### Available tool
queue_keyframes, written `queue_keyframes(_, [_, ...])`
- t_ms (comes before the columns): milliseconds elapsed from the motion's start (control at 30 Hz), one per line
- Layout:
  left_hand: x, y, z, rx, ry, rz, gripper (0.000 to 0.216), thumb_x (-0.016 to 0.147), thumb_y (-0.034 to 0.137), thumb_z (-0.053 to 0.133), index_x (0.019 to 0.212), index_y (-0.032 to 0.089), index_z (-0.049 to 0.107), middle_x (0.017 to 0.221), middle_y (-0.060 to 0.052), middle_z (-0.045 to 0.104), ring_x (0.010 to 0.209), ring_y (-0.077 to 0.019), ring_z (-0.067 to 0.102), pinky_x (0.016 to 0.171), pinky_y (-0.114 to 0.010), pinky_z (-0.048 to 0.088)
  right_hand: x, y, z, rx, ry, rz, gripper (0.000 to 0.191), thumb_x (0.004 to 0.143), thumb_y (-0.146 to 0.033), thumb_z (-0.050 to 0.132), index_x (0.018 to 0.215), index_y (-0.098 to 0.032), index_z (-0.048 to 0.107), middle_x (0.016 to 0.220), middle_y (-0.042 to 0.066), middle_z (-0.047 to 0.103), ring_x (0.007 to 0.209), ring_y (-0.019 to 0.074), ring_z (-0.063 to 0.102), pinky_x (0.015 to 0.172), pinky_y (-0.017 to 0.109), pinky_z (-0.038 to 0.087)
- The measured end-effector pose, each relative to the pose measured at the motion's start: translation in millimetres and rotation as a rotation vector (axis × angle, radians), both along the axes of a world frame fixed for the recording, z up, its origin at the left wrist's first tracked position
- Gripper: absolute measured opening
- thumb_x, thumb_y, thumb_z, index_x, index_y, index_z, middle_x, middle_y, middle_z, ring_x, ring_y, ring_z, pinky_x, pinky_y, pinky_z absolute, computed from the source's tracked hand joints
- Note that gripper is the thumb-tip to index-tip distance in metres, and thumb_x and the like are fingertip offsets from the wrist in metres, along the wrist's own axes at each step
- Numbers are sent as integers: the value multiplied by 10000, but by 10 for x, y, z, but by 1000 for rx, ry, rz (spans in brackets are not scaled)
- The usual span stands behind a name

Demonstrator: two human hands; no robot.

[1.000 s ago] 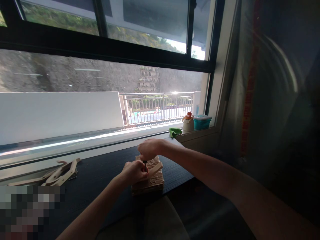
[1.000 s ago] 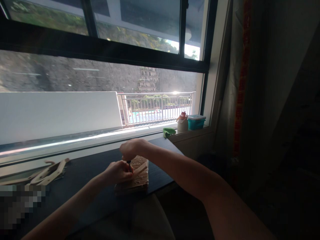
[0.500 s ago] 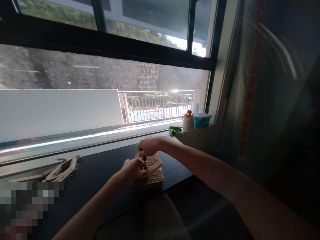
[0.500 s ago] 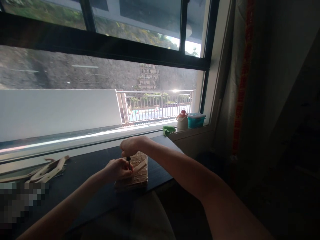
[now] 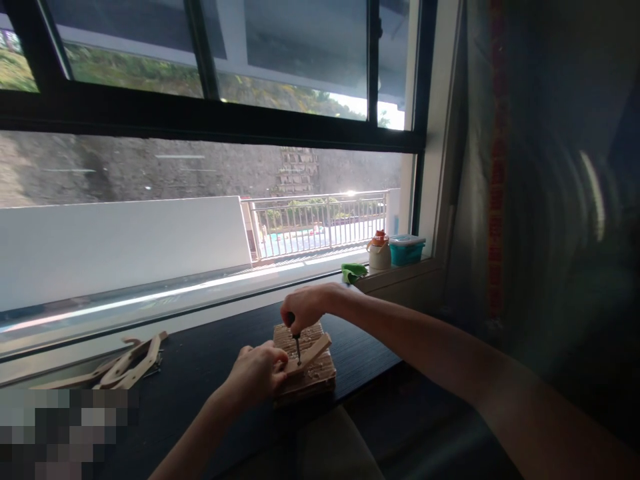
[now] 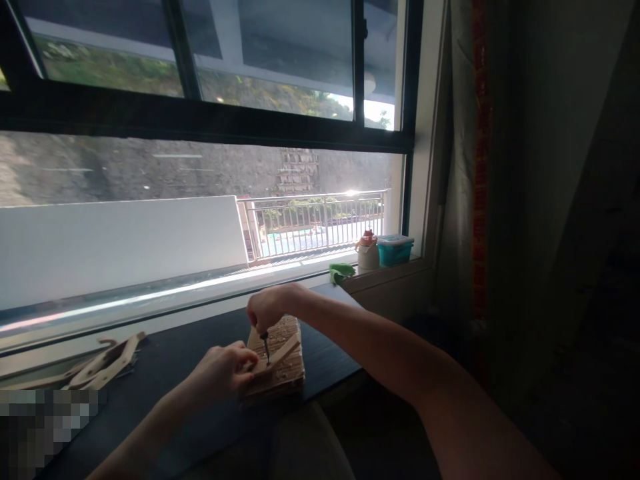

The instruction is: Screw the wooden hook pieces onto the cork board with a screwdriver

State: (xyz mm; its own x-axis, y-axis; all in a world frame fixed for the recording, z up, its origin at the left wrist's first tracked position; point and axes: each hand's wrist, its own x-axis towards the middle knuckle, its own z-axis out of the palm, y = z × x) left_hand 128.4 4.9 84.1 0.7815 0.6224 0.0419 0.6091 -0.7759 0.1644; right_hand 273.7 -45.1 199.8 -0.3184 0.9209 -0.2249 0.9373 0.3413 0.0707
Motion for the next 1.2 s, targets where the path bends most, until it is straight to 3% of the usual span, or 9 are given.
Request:
queue_keyframes(200, [65, -176, -35, 29, -32, -6, 202, 760, 304, 501, 679, 241, 675, 767, 7, 635, 699, -148, 573, 628, -247, 313, 57, 56, -64, -22, 22, 18, 288, 723, -211, 613, 997, -132, 656, 924, 38, 669, 736, 118, 575, 559, 211, 380])
queue_keyframes(500, [62, -67, -103, -17, -68, -11, 191, 735, 330, 538, 725, 240, 705, 780, 1, 650, 708, -143, 571, 599, -228, 304, 100, 66, -147, -10, 51, 33, 295, 751, -219, 578, 1024, -129, 644, 963, 50, 663, 789, 123, 577, 554, 196, 382])
queue_keyframes(800, [54, -91, -81, -40, -96, -13, 237, 746, 373, 530, 699, 215, 701, 779, -18, 646, 695, -159, 575, 582, -243, 302, 34, 80, -181, -17, 24, -34, 276, 735, -238, 544, 931, -97, 677, 795, 91, 687, 633, 148, 588, 527, 238, 399])
queue_keyframes(1000, [47, -56, -123, -59, -134, -5, 143, 693, 281, 573, 705, 229, 706, 753, 2, 648, 702, -165, 579, 605, -249, 306, 53, 56, -76, -98, 54, -55, 337, 758, -269, 537, 1006, -69, 648, 727, 73, 672, 556, 123, 580, 486, 215, 412])
queue_keyframes(1200, [46, -10, -180, -122, -228, 0, 125, 668, 289, 591, 647, 229, 698, 733, 2, 617, 694, -172, 565, 627, -263, 351, 107, 91, 15, -106, 75, 8, 313, 730, -173, 581, 1032, -141, 656, 824, 24, 668, 662, 94, 578, 585, 187, 427])
